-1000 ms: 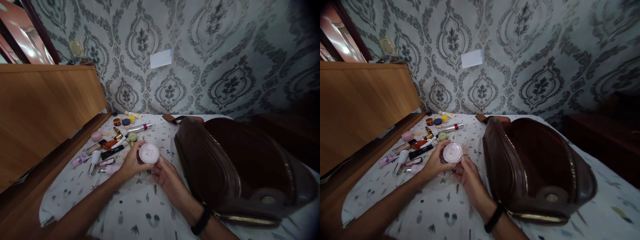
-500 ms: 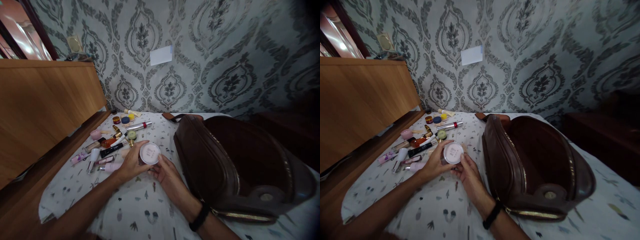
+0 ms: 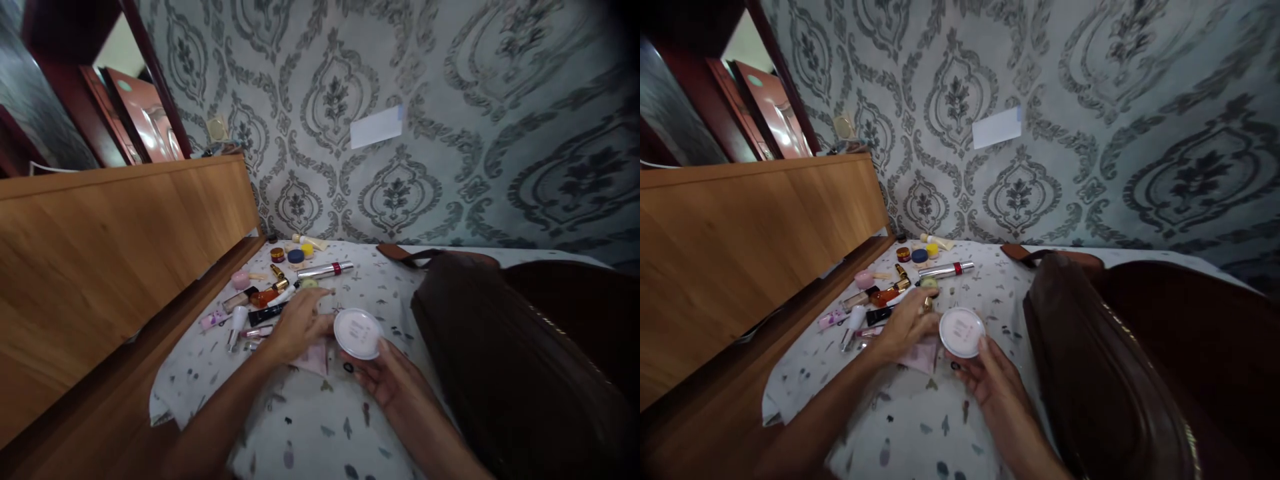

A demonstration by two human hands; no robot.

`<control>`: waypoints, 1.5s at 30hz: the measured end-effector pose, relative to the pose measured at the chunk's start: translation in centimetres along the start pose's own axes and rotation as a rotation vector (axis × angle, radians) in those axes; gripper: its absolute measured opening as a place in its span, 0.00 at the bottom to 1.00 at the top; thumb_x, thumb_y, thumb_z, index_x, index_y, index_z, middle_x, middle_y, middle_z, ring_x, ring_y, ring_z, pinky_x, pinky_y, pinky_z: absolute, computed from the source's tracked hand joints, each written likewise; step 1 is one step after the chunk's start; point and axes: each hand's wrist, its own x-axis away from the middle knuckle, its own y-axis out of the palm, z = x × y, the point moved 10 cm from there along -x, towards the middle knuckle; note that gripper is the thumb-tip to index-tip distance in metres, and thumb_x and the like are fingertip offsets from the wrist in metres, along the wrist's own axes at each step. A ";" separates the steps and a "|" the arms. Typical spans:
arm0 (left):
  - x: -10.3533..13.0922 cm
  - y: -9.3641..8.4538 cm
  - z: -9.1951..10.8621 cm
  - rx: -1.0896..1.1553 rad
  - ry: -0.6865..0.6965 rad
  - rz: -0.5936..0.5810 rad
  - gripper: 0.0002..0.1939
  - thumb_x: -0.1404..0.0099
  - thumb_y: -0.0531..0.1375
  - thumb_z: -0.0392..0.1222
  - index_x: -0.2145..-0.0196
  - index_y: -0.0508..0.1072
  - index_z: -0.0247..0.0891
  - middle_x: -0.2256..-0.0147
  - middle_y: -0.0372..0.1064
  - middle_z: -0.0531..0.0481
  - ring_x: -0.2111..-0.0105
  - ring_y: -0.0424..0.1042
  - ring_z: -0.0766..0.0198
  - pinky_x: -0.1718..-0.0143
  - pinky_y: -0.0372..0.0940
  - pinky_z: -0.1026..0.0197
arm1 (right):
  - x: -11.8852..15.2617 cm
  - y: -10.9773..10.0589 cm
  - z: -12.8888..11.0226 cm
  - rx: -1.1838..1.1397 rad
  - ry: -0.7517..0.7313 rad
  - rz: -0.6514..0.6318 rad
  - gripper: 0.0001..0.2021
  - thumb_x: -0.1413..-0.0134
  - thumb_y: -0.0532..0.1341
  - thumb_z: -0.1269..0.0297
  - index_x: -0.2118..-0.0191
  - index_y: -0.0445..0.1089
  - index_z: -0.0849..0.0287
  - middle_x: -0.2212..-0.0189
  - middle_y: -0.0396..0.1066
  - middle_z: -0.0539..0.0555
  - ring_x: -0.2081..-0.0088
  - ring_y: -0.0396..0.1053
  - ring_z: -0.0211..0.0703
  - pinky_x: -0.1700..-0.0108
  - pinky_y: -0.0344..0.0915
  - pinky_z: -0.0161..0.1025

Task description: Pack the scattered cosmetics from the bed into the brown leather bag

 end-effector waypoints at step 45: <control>1.3 2.9 -7.4 -0.186 -0.128 -0.452 0.34 0.30 0.48 0.64 0.35 0.59 0.40 0.35 0.58 0.37 0.33 0.53 0.45 0.35 0.48 0.39 | 0.6 0.5 -0.3 0.044 0.013 0.018 0.29 0.77 0.80 0.50 0.63 0.77 0.55 0.66 0.81 0.52 0.66 0.79 0.46 0.71 0.71 0.32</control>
